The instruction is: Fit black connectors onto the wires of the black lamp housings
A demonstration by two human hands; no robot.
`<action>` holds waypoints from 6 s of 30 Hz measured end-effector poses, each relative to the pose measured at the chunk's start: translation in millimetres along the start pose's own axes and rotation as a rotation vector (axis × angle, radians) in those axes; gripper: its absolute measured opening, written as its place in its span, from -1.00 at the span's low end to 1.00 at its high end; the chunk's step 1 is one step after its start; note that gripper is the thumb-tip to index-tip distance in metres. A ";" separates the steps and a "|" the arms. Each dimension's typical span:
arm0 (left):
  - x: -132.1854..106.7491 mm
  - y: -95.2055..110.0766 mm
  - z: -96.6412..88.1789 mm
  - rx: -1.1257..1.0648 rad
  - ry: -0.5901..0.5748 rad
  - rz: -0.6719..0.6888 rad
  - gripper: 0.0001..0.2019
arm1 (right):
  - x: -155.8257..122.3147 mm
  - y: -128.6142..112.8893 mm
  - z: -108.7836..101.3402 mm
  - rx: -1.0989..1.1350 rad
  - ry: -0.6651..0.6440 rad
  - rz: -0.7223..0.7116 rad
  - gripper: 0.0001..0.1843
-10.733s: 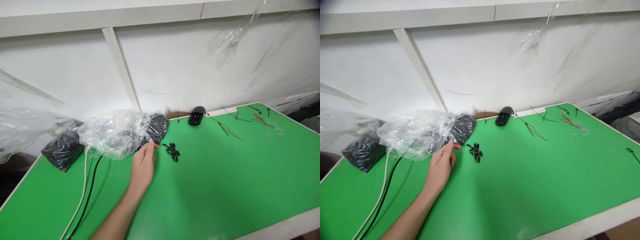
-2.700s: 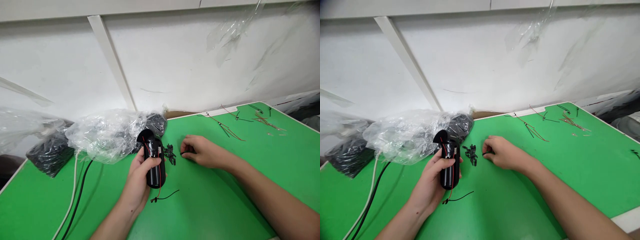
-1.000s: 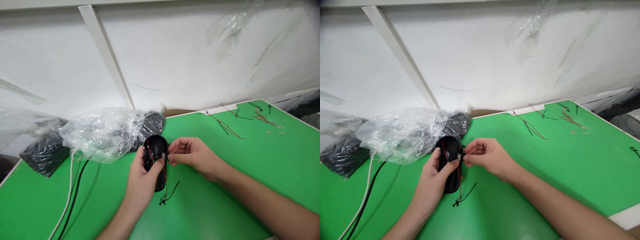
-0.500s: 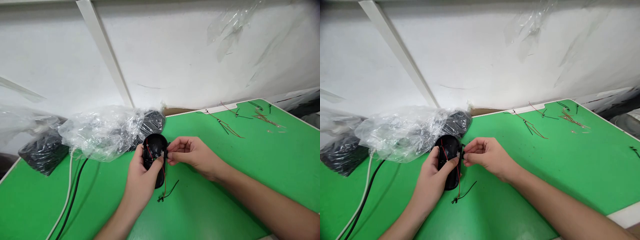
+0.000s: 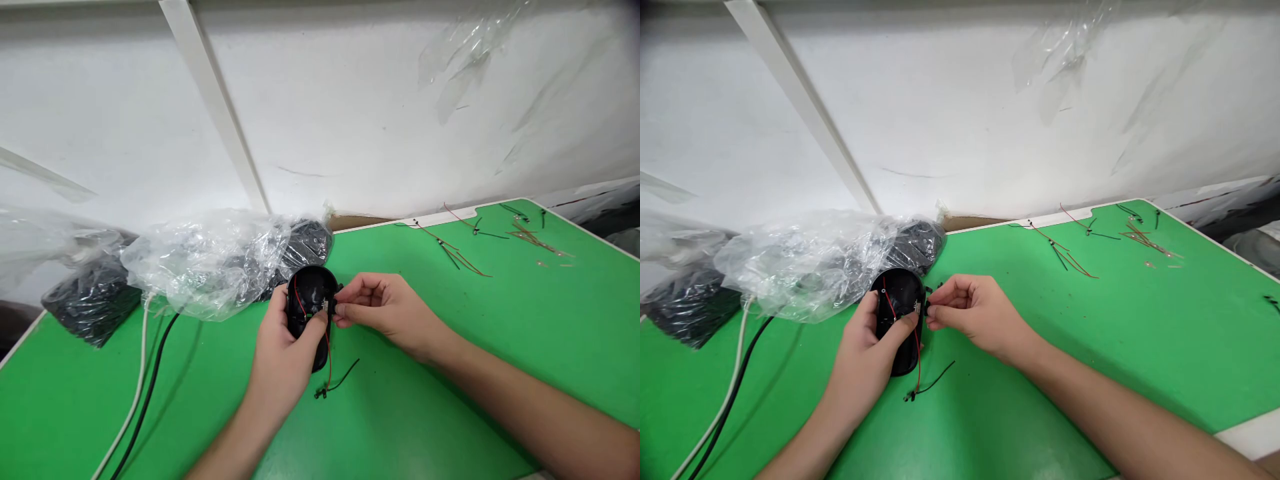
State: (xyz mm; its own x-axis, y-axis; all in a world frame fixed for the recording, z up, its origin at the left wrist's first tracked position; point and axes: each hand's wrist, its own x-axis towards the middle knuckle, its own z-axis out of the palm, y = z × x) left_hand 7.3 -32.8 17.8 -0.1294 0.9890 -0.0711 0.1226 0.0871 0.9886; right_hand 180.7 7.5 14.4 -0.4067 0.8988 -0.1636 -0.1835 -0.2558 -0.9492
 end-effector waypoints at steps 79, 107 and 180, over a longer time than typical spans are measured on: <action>1.2 5.4 -0.6 -0.082 -0.031 -0.174 -0.57 | -2.1 2.4 5.3 -0.025 0.083 -0.046 -0.71; -0.6 5.6 2.7 0.023 0.002 -0.023 -0.64 | -1.5 2.7 3.5 0.052 0.055 -0.066 -0.69; -8.9 16.5 -3.3 -0.498 -0.005 -0.320 -0.63 | -26.0 5.8 23.2 -0.737 -0.047 -0.370 -0.71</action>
State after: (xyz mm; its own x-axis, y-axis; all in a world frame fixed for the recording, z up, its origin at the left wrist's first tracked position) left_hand 7.2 -40.6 35.2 -0.0788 0.9233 -0.3758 -0.3985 0.3164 0.8609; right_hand 169.4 -25.6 19.4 -0.4753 0.8591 0.1898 0.3151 0.3676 -0.8750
